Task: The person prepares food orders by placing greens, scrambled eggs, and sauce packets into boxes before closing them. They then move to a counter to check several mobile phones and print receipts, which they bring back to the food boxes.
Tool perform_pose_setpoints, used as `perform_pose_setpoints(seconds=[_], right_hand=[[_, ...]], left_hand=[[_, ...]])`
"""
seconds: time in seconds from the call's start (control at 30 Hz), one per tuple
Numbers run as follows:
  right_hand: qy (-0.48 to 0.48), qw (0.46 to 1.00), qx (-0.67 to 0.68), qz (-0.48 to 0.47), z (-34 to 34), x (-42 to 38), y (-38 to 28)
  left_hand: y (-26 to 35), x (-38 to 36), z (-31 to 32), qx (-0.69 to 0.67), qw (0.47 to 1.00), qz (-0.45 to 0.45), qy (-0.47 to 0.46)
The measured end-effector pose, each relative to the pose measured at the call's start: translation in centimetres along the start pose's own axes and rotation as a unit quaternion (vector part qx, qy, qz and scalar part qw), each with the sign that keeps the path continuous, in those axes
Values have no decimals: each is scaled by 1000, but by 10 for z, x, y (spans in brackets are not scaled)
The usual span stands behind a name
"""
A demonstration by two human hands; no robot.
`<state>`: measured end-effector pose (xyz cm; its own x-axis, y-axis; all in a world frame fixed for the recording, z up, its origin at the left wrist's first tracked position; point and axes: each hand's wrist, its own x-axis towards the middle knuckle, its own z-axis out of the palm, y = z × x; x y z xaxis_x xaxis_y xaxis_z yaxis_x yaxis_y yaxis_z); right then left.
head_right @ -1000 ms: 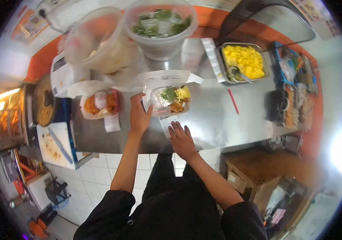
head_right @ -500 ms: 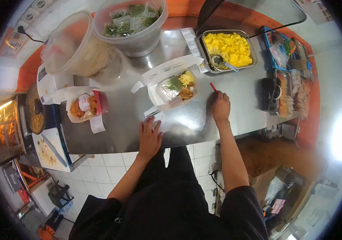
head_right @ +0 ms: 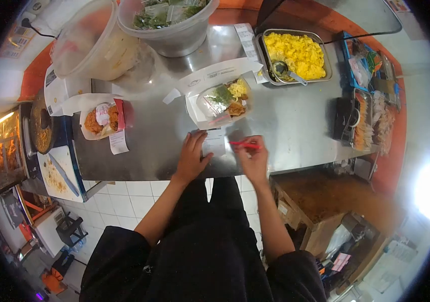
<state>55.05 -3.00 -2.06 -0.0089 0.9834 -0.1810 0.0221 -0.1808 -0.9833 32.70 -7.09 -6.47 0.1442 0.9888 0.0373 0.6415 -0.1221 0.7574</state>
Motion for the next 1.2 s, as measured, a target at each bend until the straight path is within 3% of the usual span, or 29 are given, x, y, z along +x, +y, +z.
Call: perform_pose_setpoints(seconds=[0.07,0.17,0.27,0.47,0.57,0.67,1.2], right_hand=[[-46,994,37,87,18,-11,14],[-82,995,-44,-35,40,-15,17],[-60,996,-59,-2,54,-19,15],[-25,989,-115,-91,62,-13,23],[-66,990,-95,-83,59,-15,30],[-40,989,-118,-75,56,-15,23],[-86,990,-112,9,43,-23,15]], left_hand=[[-1,1,-2,15,1000,5,7],[-2,4,-7,33,999,5,12],[-3,4,-7,33,999,0,17],[-3,4,-6,28,999,-4,23],[-3,4,-6,29,999,-1,21],[-1,5,-7,27,999,-2,24],[-1,6,-10,31,999,-11,7]])
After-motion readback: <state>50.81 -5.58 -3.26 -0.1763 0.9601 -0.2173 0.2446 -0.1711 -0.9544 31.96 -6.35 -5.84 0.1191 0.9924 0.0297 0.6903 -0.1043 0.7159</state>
